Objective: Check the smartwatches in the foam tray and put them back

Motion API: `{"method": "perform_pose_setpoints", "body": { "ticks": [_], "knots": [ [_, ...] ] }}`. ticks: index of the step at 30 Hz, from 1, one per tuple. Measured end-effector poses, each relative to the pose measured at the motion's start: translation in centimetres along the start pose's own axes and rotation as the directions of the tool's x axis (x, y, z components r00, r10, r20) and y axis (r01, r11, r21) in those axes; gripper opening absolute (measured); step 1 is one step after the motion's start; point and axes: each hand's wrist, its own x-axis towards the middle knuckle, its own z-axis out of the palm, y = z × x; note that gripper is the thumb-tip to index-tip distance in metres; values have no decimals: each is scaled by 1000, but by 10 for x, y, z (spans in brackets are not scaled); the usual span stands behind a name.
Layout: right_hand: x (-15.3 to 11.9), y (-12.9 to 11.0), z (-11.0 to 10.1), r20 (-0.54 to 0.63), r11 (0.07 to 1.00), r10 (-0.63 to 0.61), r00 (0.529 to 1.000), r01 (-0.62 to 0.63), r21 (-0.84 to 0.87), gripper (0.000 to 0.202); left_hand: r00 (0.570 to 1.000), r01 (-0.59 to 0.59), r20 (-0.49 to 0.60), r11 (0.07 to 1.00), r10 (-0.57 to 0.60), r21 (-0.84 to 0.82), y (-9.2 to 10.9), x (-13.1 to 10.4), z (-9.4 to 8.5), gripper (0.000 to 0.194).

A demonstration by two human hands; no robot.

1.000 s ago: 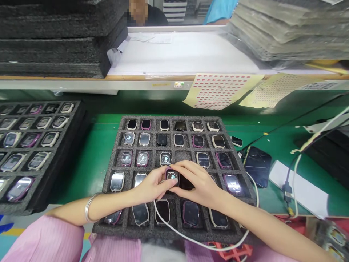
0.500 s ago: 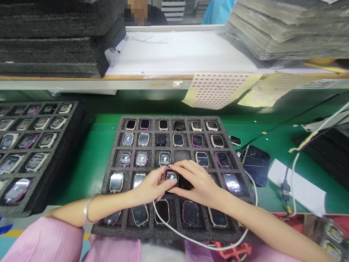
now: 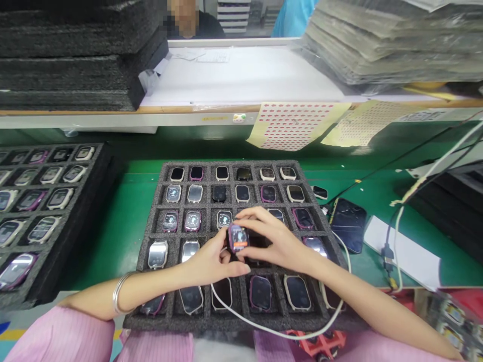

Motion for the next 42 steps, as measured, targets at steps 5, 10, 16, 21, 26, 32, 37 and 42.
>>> {"method": "perform_pose_setpoints", "body": {
  "ticks": [5,10,16,21,26,32,37,42],
  "knots": [
    [4,24,-20,-7,967,152,988,-150,-206,41,997,63,47,998,-63,0,2,-1,1,47],
    [-8,18,-38,186,873,178,966,-68,-482,38,996,54,63,998,-55,21,3,-1,3,45],
    [-22,22,-54,242,765,321,916,-100,-637,35,975,203,87,979,-202,-4,21,4,13,39],
    [-24,20,-53,135,803,332,934,-204,-560,39,966,252,81,967,-247,-45,36,17,28,34],
    [-31,-15,-46,43,947,233,972,-216,-237,41,975,214,90,968,-203,-133,30,27,28,41],
    [-30,-25,-20,133,936,149,980,-96,-338,36,983,156,118,977,-140,-143,21,27,24,48],
    [-28,-15,-15,128,950,110,986,-67,-306,36,989,134,83,980,-123,-144,16,30,25,40],
    [-27,-12,-10,108,959,136,985,-103,-265,38,988,143,75,978,-132,-153,19,28,24,37]
  ]
}}
